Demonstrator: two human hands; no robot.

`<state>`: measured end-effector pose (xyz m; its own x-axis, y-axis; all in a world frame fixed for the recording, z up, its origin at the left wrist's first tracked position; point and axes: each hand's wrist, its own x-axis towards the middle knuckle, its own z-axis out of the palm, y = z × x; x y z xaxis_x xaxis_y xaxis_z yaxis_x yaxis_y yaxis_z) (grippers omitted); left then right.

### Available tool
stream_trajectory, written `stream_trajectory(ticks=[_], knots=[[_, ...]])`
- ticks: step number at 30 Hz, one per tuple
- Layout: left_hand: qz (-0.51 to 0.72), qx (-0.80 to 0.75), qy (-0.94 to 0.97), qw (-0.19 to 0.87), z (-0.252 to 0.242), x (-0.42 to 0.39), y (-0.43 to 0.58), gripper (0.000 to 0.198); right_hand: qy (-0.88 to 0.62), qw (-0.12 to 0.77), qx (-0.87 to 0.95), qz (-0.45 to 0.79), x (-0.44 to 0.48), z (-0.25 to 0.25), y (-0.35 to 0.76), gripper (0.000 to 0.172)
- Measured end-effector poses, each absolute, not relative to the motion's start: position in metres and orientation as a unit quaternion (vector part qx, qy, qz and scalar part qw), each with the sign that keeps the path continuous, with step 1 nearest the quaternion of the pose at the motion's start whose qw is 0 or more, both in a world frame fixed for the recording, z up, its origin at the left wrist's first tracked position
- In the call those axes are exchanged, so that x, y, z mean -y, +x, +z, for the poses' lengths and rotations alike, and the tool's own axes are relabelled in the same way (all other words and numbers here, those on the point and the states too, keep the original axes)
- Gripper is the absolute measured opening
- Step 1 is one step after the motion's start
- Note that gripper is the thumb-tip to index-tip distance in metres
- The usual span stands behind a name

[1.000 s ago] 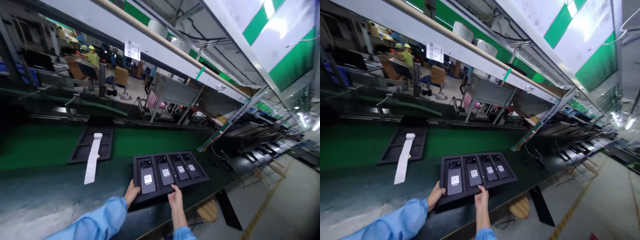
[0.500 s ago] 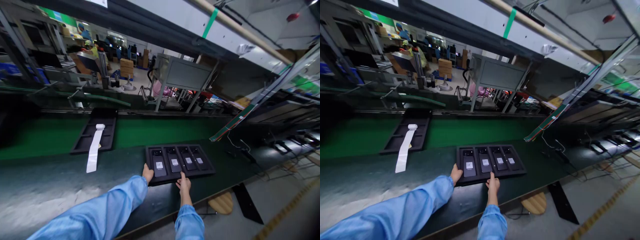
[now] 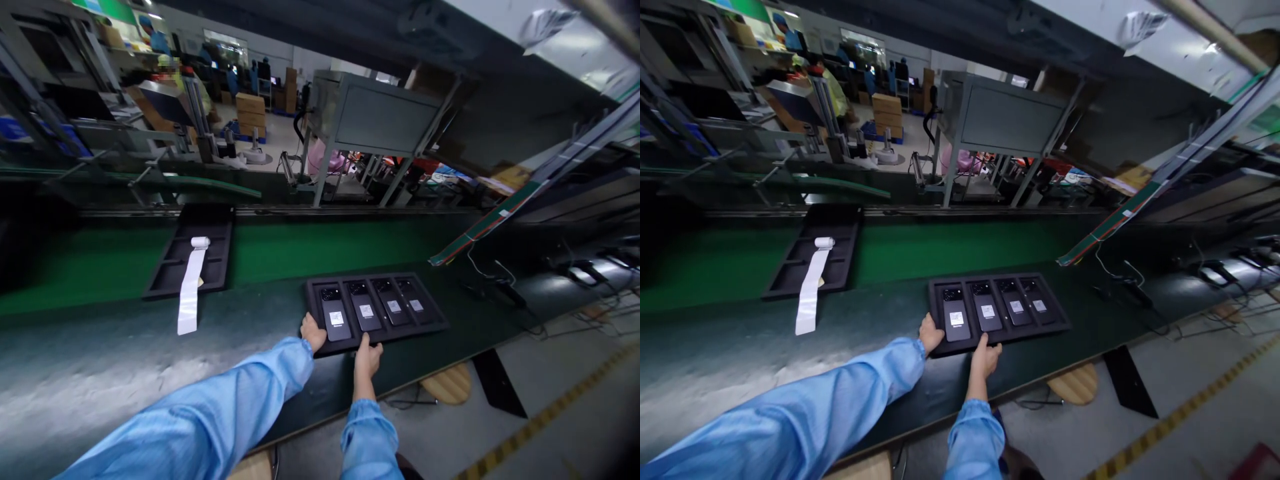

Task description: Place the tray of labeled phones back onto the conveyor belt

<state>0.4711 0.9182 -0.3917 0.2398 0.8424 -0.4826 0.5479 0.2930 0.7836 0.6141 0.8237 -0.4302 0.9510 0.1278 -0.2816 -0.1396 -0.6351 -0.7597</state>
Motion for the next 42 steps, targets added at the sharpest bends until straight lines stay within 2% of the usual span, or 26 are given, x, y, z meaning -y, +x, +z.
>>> stream_trajectory(ticks=[5,9,16,22,28,36,42], knots=[[0.078,-0.636,0.583,0.499,-0.388,-0.928,0.471,0.053,-0.909,0.390,-0.012,0.144,-0.837,-0.429,0.605,0.059],[0.075,-0.618,0.600,0.502,-0.386,-0.935,0.462,0.051,-0.913,0.383,-0.030,0.139,-0.843,-0.432,0.602,0.058],[0.202,-0.538,0.665,0.478,-0.383,-1.007,0.462,0.058,-0.906,0.411,0.048,0.091,-0.833,-0.440,0.585,0.056],[0.253,-0.505,0.681,0.466,-0.406,-1.058,0.470,0.028,-0.897,0.432,0.087,0.041,-0.830,-0.453,0.576,0.061],[0.288,-0.466,0.711,0.442,-0.432,-1.017,0.443,0.025,-0.863,0.496,0.091,0.017,-0.801,-0.458,0.571,0.067],[0.370,-0.437,0.704,0.420,-0.442,-0.977,0.433,0.050,-0.821,0.560,0.095,0.066,-0.780,-0.444,0.564,0.088],[0.363,-0.461,0.707,0.394,-0.437,-0.976,0.431,0.038,-0.781,0.607,0.071,0.127,-0.780,-0.442,0.556,0.088]])
